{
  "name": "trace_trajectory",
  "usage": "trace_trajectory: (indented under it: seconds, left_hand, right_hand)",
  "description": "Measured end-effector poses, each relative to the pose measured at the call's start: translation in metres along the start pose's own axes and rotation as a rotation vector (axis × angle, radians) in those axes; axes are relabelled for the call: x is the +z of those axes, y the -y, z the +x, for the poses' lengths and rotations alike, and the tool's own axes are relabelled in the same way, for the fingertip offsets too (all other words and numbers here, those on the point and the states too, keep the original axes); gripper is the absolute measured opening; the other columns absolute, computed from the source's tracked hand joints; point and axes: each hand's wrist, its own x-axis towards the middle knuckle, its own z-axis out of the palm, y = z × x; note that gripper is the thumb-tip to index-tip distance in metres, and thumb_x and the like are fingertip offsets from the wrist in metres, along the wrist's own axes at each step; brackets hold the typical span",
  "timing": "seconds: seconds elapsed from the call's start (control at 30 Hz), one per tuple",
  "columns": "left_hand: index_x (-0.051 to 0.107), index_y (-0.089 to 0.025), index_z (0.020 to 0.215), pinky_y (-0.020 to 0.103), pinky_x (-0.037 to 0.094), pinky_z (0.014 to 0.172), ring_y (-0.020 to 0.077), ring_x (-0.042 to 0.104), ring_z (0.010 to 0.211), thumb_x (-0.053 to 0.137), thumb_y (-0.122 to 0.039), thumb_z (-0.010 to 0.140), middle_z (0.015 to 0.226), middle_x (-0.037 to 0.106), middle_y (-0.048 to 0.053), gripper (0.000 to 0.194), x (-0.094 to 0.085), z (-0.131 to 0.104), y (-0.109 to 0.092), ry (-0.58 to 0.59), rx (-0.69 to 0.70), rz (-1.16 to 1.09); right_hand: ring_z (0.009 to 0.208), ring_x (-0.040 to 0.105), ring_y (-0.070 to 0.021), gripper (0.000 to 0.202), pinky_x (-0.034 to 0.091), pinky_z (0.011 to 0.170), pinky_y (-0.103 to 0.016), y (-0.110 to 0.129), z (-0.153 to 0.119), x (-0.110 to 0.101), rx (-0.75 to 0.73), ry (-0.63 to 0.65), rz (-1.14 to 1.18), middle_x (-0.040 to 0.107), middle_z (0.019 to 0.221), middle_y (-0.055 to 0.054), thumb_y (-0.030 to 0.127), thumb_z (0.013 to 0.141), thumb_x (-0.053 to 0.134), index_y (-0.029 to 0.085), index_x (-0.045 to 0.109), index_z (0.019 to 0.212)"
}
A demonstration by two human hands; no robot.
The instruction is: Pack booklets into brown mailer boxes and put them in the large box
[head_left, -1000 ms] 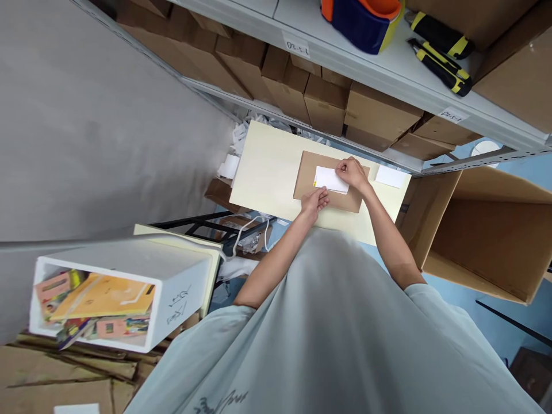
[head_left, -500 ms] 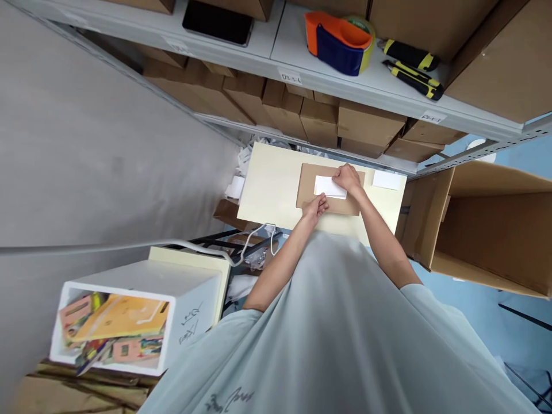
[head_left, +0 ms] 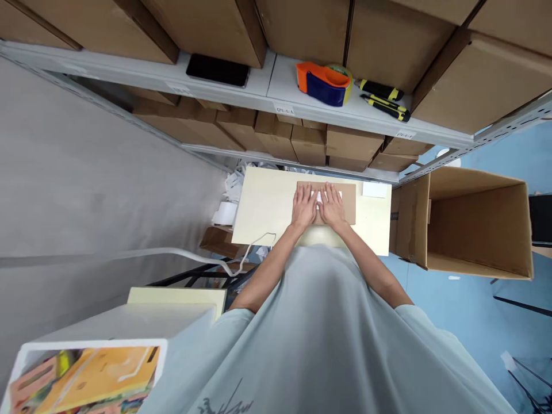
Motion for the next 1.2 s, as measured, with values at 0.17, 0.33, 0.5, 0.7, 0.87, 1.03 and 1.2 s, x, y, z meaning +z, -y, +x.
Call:
trace_trajectory:
  seconds: [0.17, 0.33, 0.5, 0.7, 0.87, 1.03, 1.2]
  left_hand:
    - [0.044, -0.022, 0.172, 0.067, -0.005, 0.137, 0.0360, -0.007, 0.174, 0.041, -0.043, 0.109, 0.186, 0.015, 0.009, 0.066, 0.007, -0.005, 0.021, 0.093, 0.007, 0.106]
    - [0.039, -0.016, 0.173, 0.067, -0.005, 0.137, 0.0369, -0.007, 0.174, 0.038, -0.040, 0.110, 0.186, 0.010, 0.014, 0.068, 0.012, -0.007, 0.026, 0.092, 0.007, 0.147]
    - [0.039, -0.016, 0.174, 0.064, -0.001, 0.139, 0.0375, 0.003, 0.174, 0.039, -0.035, 0.109, 0.185, 0.018, 0.011, 0.067, 0.018, 0.001, 0.008, 0.131, 0.158, 0.168]
    - [0.042, -0.018, 0.173, 0.064, -0.002, 0.139, 0.0375, 0.004, 0.174, 0.043, -0.039, 0.109, 0.185, 0.021, 0.010, 0.067, 0.015, 0.003, 0.021, 0.100, 0.120, 0.155]
    - [0.040, -0.012, 0.173, 0.065, -0.007, 0.138, 0.0379, -0.001, 0.174, 0.039, -0.036, 0.110, 0.185, 0.017, 0.013, 0.067, 0.010, -0.003, 0.030, 0.074, 0.080, 0.159]
    - [0.042, -0.020, 0.173, 0.064, -0.001, 0.140, 0.0367, 0.006, 0.174, 0.042, -0.035, 0.109, 0.184, 0.022, 0.010, 0.066, 0.021, -0.009, 0.009, 0.078, 0.138, 0.119]
    - [0.044, -0.025, 0.172, 0.069, -0.002, 0.137, 0.0379, 0.003, 0.174, 0.042, -0.035, 0.109, 0.185, 0.019, 0.011, 0.064, 0.015, -0.018, 0.017, 0.035, -0.008, 0.118]
  right_hand:
    - [0.174, 0.007, -0.0325, 0.066, 0.009, 0.139, -0.057, -0.025, -0.025, 0.012, 0.177, 0.007, -0.058, 0.011, 0.187, -0.013, 0.045, 0.116, 0.033, 0.020, 0.028, 0.178]
    - [0.174, 0.004, -0.0349, 0.065, 0.007, 0.139, -0.059, -0.045, -0.045, 0.000, 0.349, -0.022, -0.125, 0.008, 0.187, -0.013, 0.041, 0.117, 0.028, 0.020, 0.025, 0.178]
    - [0.174, 0.006, -0.0338, 0.065, 0.008, 0.139, -0.058, -0.012, -0.026, 0.009, 0.286, -0.007, -0.129, 0.009, 0.187, -0.014, 0.039, 0.117, 0.027, 0.017, 0.025, 0.178]
    - [0.174, 0.007, -0.0311, 0.064, 0.010, 0.139, -0.056, -0.019, -0.025, 0.012, 0.302, 0.032, -0.155, 0.007, 0.188, -0.010, 0.042, 0.117, 0.026, 0.023, 0.024, 0.178]
    - [0.175, 0.005, -0.0331, 0.064, 0.009, 0.139, -0.060, -0.042, -0.037, -0.001, 0.394, -0.028, -0.192, 0.007, 0.187, -0.010, 0.039, 0.116, 0.026, 0.025, 0.027, 0.178]
    - [0.174, 0.009, -0.0326, 0.064, 0.010, 0.138, -0.061, -0.012, -0.028, 0.015, 0.279, -0.004, -0.159, 0.009, 0.188, -0.011, 0.040, 0.116, 0.027, 0.026, 0.025, 0.178]
    - [0.174, 0.007, -0.0328, 0.063, 0.011, 0.138, -0.060, -0.015, -0.034, 0.021, 0.347, -0.008, -0.140, 0.008, 0.188, -0.011, 0.042, 0.116, 0.026, 0.028, 0.025, 0.178]
